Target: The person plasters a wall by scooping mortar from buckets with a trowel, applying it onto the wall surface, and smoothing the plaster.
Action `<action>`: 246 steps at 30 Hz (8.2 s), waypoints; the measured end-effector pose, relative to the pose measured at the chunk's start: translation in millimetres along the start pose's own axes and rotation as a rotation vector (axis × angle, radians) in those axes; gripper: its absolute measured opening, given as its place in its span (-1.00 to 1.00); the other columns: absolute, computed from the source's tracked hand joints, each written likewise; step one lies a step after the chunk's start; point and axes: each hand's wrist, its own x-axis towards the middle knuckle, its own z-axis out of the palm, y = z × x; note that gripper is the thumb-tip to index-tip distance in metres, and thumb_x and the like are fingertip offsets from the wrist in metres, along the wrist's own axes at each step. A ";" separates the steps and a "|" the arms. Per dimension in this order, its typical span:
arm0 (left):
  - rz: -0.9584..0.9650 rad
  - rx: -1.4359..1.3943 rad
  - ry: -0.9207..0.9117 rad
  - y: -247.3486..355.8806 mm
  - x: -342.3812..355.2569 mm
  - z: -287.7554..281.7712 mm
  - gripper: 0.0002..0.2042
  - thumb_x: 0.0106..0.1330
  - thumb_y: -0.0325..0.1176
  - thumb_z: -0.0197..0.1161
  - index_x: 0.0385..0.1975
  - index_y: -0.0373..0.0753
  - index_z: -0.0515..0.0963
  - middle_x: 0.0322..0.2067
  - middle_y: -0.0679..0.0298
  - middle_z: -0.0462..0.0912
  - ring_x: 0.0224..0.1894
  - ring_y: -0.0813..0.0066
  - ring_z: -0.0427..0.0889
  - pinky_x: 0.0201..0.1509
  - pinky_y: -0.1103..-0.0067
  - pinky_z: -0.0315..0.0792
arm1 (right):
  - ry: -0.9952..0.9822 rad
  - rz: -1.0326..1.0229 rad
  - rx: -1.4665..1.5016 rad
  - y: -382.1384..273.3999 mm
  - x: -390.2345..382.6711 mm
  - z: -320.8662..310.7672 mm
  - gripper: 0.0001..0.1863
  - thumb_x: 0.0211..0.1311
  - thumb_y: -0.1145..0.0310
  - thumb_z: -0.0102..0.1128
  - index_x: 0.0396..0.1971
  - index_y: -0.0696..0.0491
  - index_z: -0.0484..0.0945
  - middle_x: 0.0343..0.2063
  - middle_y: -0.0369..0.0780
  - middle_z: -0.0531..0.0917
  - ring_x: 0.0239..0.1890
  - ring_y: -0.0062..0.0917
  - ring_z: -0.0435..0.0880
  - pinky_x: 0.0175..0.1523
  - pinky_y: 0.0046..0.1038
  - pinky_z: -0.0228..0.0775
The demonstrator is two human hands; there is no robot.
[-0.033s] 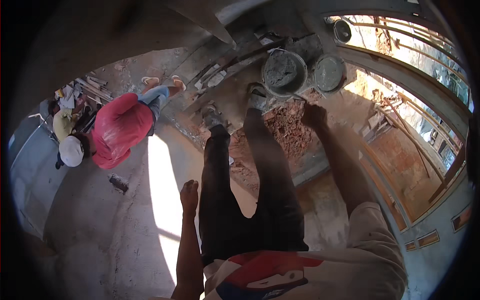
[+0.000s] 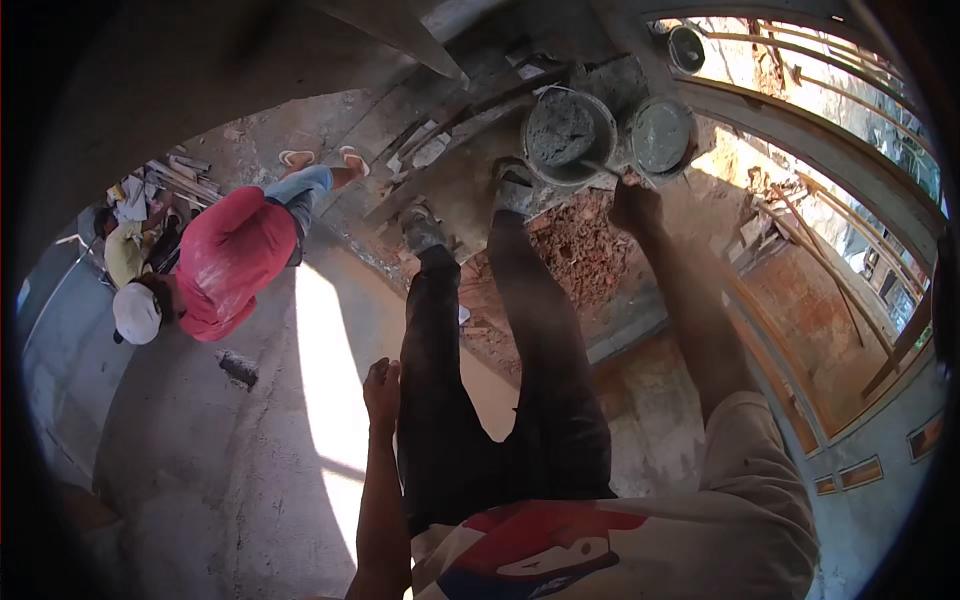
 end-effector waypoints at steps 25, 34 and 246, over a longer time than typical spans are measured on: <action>0.526 0.387 -0.293 138.2 152.8 188.3 -0.60 0.32 -0.15 0.25 -0.02 -0.36 0.62 -0.14 -0.03 0.74 -0.08 0.14 0.74 0.01 0.33 0.56 | 0.053 -0.067 0.633 25.3 -25.6 118.0 -0.66 0.40 0.24 -0.06 0.05 0.12 0.36 -0.35 0.12 0.68 -0.30 0.08 0.71 -0.17 0.03 0.52; 0.473 -0.093 -0.267 247.1 264.3 334.0 -0.40 0.09 -0.01 0.49 0.00 -0.36 0.57 -0.10 0.00 0.72 -0.07 0.22 0.71 0.02 0.33 0.54 | 0.030 0.192 1.021 -16.3 -100.9 168.2 -0.61 0.39 0.12 0.09 -0.04 0.16 0.48 -0.39 0.10 0.64 -0.31 0.02 0.67 -0.24 -0.10 0.46; 0.851 -0.260 0.489 106.2 -186.8 -152.5 -0.81 -0.06 -0.36 0.25 -0.59 -0.40 0.62 -0.66 -0.02 0.62 -0.57 0.18 0.63 -0.36 0.30 0.44 | 0.084 -0.810 0.381 -230.5 -347.0 -183.1 -0.63 0.21 0.07 0.11 -0.20 0.03 0.68 -0.34 -0.06 0.74 -0.23 -0.09 0.75 -0.12 -0.08 0.56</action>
